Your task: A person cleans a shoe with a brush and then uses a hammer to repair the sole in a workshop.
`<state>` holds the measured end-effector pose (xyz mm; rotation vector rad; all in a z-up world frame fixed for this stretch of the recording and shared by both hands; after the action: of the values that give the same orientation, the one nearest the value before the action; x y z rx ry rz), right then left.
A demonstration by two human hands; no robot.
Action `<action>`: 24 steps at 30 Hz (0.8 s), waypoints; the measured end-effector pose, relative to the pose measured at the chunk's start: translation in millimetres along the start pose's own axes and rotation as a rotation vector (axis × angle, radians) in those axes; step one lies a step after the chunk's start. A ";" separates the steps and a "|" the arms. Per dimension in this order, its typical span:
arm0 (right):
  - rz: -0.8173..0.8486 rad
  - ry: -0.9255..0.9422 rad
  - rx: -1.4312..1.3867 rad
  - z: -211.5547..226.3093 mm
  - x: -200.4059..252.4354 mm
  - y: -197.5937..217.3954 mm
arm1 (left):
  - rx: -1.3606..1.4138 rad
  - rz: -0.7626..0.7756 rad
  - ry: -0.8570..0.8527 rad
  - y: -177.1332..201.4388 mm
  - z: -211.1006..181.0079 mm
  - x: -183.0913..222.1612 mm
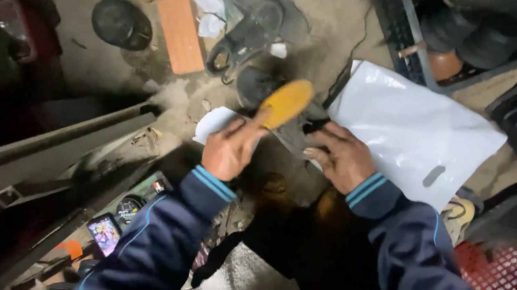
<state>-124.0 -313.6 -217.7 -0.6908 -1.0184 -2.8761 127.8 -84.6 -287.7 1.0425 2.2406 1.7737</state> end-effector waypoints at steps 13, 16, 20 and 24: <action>-0.093 0.025 -0.007 18.9 26.8 12.0 | 0.525 -0.026 -0.121 53.0 -33.8 12.3; -0.157 -0.014 -0.346 50.7 4.7 41.6 | 0.560 0.001 -0.153 14.4 -57.9 39.4; -0.258 -0.155 -0.657 20.3 -30.2 18.7 | 0.666 0.019 -0.366 98.0 -139.0 117.5; -0.119 -0.043 -1.064 34.4 -31.5 10.4 | 0.600 0.073 -0.246 110.7 -127.9 86.1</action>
<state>-80.2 -305.2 -200.7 -0.6825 0.6108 -3.3508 51.2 -131.8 -120.5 1.3566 2.6473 0.9191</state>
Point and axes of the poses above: each hand's wrist, its own x-axis away from the middle knuckle, its own y-axis out of the back of the hand, z = x × y, the point moved 3 cm from there along -x, towards the middle knuckle, and after that the axes turned 15 degrees about z, right-handed, at the moved point
